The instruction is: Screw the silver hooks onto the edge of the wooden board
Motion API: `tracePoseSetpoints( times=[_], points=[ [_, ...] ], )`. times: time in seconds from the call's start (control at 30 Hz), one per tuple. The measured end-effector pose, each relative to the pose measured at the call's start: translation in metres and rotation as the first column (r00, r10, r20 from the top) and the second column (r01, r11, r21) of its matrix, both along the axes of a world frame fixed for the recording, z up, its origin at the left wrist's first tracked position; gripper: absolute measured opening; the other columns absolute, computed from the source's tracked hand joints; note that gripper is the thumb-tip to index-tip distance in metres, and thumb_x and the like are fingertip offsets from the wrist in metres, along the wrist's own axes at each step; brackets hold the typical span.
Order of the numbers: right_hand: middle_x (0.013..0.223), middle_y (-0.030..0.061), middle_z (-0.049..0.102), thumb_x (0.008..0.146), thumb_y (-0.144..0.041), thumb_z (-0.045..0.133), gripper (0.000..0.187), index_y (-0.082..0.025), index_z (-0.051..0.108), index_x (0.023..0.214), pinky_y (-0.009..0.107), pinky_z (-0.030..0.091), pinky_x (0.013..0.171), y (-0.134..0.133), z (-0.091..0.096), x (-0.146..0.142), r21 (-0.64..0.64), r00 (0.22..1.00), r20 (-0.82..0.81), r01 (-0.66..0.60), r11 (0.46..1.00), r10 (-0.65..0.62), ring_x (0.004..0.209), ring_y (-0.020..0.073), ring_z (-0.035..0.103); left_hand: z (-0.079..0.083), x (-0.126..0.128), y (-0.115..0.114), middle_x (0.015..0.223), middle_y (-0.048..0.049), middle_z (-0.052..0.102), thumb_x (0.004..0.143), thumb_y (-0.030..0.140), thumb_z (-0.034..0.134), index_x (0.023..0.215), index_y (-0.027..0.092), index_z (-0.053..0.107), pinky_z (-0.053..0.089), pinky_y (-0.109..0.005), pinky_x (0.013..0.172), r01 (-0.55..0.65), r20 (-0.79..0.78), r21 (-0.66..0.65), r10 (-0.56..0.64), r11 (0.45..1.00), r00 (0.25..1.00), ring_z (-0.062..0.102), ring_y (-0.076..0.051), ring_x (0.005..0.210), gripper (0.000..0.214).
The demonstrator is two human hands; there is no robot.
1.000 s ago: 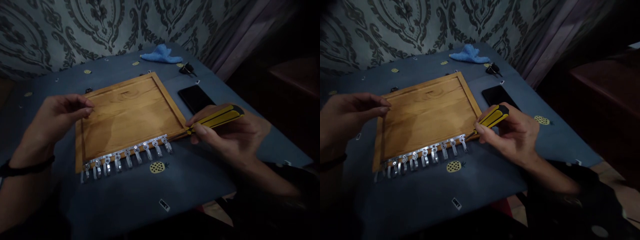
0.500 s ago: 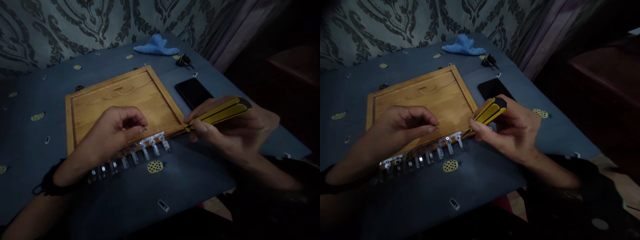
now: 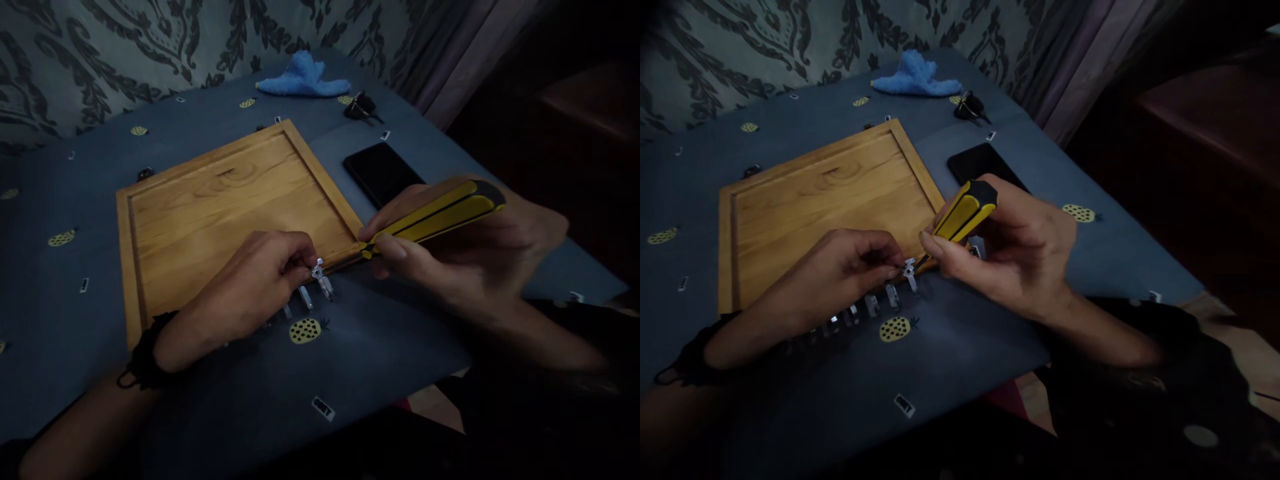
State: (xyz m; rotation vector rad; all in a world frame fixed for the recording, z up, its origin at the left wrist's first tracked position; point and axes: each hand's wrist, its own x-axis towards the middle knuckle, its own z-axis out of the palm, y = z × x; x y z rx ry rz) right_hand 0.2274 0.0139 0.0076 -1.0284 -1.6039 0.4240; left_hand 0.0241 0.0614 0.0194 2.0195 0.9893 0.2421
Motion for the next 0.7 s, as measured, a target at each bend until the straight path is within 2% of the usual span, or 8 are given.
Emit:
tracePoseSetpoints(
  times=[0.5,0.7],
  points=[
    [0.074,0.0002,0.069,0.077,-0.016,0.076,0.016,-0.027,0.064,0.076,0.032,0.051,0.042,-0.002,0.0046,-0.0007,-0.056,1.0,0.013,0.027,0.998,-0.026,0.056,0.0169,0.065,-0.0027,0.0064,0.001,0.073,0.004,0.069,0.083,0.009,0.062,0.083,0.018,0.069,0.042,-0.021,0.059,0.005,0.01,-0.006,-0.005,1.0,1.0,0.06,-0.008,0.065,0.012],
    [0.071,0.0001,0.069,0.077,-0.019,0.077,0.015,-0.027,0.064,0.074,0.032,0.05,0.042,-0.0015,0.0044,-0.0005,-0.053,0.999,0.025,0.03,0.998,-0.029,0.054,0.0165,0.064,-0.0066,0.0059,0.0021,0.075,0.0042,0.069,0.084,0.012,0.059,0.084,0.02,0.068,0.042,-0.021,0.058,0.02,0.018,0.001,-0.02,1.0,1.0,0.062,-0.009,0.067,0.012]
  ],
)
